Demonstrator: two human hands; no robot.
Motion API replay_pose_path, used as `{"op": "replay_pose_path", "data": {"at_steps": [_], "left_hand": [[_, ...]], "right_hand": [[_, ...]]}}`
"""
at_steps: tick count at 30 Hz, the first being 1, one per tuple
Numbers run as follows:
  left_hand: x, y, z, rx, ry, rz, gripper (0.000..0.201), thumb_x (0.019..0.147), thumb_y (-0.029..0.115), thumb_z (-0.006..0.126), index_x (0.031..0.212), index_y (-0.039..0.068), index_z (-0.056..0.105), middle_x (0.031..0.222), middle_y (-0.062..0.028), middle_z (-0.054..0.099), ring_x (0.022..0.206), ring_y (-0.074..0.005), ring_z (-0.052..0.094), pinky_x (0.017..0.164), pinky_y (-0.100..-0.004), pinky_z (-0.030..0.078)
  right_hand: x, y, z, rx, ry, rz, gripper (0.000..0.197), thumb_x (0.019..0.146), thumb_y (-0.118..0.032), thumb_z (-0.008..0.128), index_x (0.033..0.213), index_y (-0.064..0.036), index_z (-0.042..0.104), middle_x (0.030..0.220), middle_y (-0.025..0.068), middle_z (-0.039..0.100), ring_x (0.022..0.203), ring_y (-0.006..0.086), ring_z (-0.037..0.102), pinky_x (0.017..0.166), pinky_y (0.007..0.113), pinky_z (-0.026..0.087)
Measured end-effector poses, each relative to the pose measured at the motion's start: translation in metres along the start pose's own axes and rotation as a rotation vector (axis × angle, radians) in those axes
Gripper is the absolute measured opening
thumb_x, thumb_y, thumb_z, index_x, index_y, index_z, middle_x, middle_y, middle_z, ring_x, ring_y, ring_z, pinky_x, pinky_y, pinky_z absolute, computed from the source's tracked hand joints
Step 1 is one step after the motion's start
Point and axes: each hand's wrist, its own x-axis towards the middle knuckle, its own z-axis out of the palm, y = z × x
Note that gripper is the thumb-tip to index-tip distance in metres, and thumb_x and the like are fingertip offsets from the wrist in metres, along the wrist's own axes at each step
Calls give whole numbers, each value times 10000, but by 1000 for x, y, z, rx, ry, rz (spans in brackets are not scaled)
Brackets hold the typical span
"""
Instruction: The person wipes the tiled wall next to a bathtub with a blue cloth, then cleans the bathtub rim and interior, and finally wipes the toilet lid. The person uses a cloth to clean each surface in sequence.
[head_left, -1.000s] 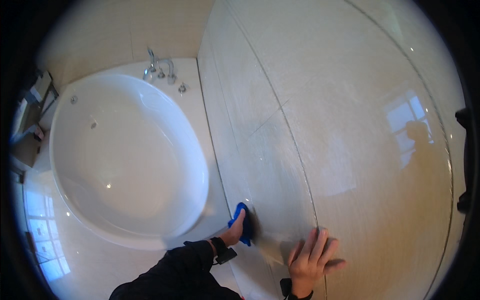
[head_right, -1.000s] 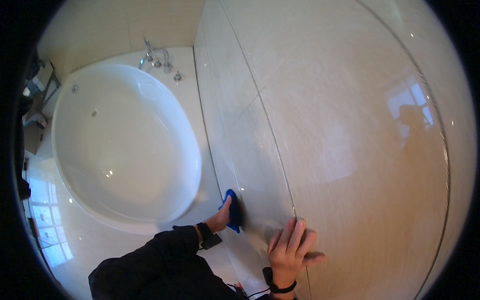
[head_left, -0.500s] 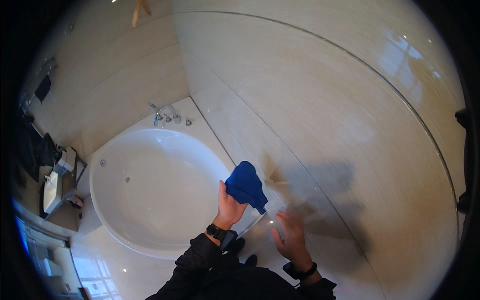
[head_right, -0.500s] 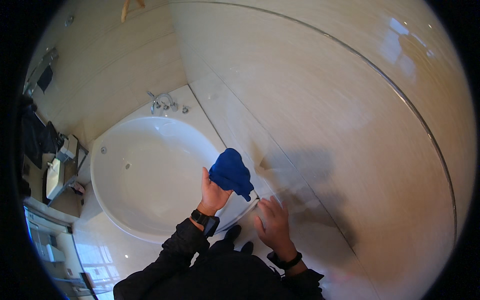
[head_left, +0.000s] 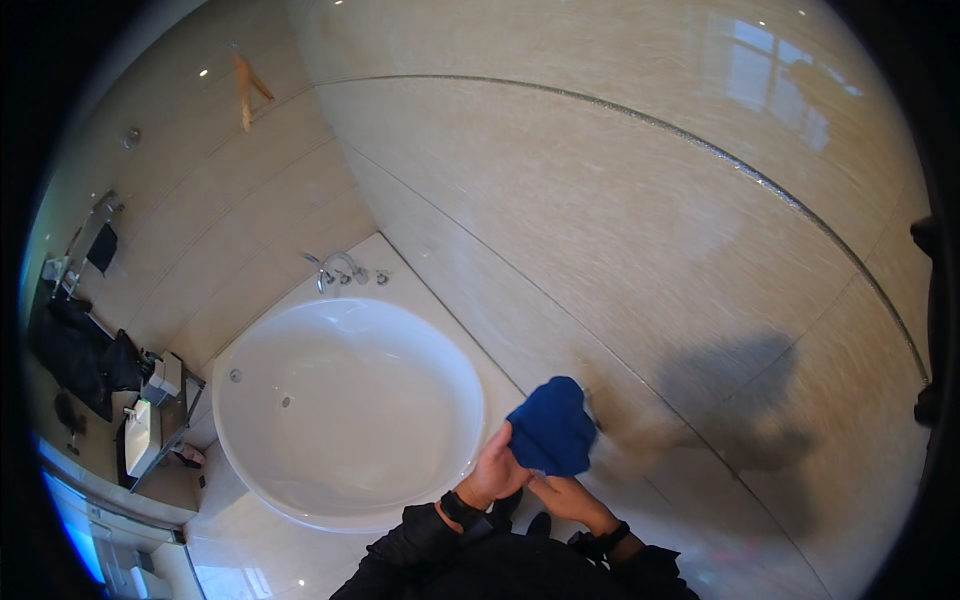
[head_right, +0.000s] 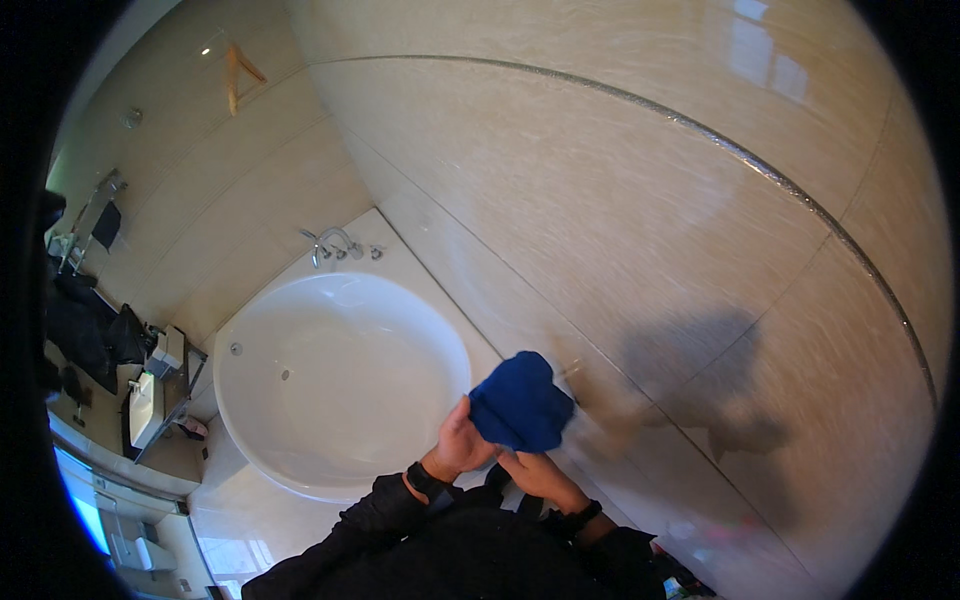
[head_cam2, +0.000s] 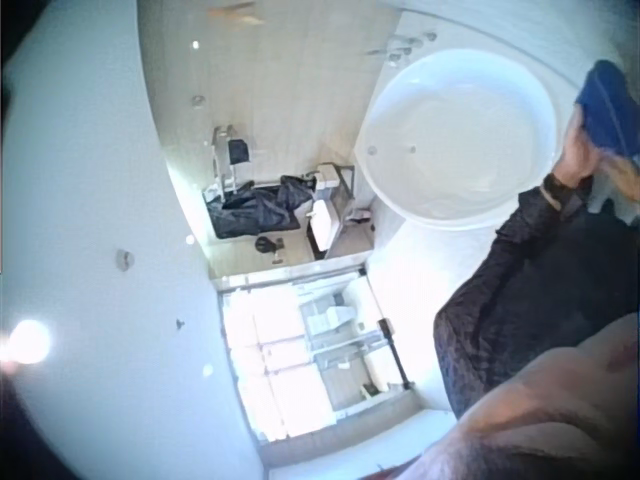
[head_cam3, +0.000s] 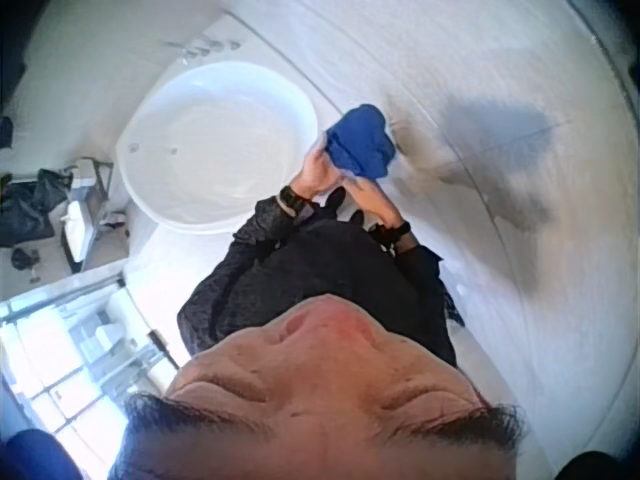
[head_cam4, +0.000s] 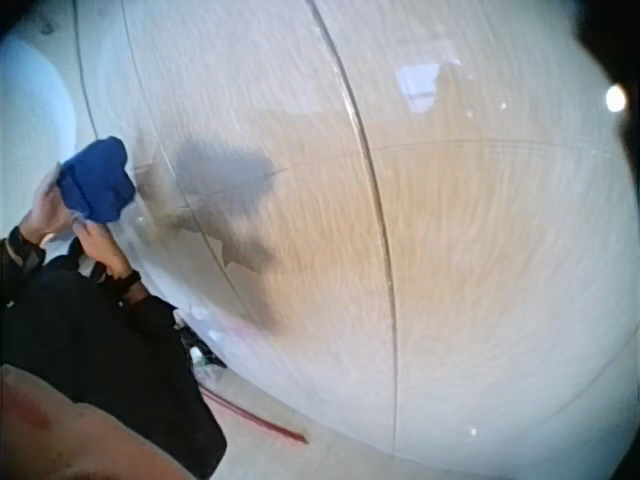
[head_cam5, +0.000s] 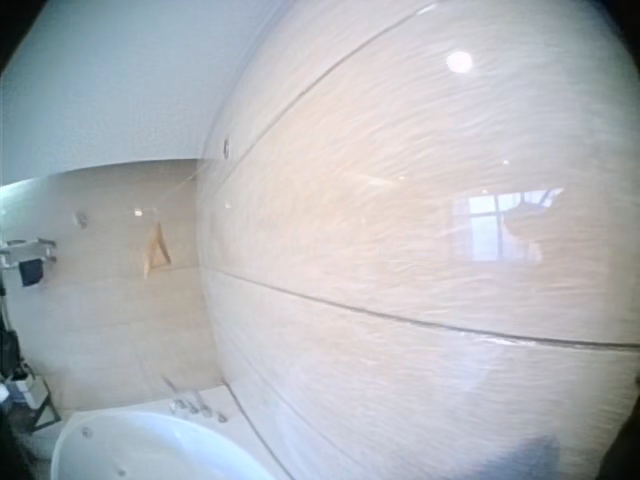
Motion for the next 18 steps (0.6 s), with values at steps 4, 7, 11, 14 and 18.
{"op": "replay_pose_path", "data": {"at_steps": [4,7,11,14,18], "left_hand": [[-12,0,-6,102,-12,94,764,1110,546,484,1658,31,350,1688,-172,422,1516,-350,458,1241,-533,368],[-23,12,-9,13,39,113,735,1114,509,501,1651,26,362,1671,-173,448,1526,-347,447,1269,-528,338],[-34,19,-9,-41,116,126,663,1123,428,520,1616,-3,413,1631,-178,500,1505,-344,479,1273,-517,348],[-40,22,-20,-3,106,76,609,1121,346,547,1583,-38,445,1587,-192,546,1468,-340,526,1266,-505,368],[-37,29,-28,3,63,54,551,1101,254,597,1534,-70,497,1547,-195,582,1429,-325,566,1249,-486,391]], "right_hand": [[5,11,8,135,235,24,366,1087,-155,609,1406,23,620,1322,149,687,1252,278,629,1086,403,472],[7,7,7,333,374,5,332,1082,-125,601,1373,27,648,1322,110,688,1192,212,628,1051,352,475],[10,-2,12,727,425,39,354,1056,-80,568,1392,11,632,1354,66,658,1217,176,608,1065,307,444],[30,-36,15,1010,400,8,399,1037,-75,541,1422,13,596,1405,88,635,1265,208,607,1113,361,448],[51,-43,10,1065,406,81,410,1056,-122,513,1441,9,567,1421,147,642,1314,284,620,1133,451,475]]}}
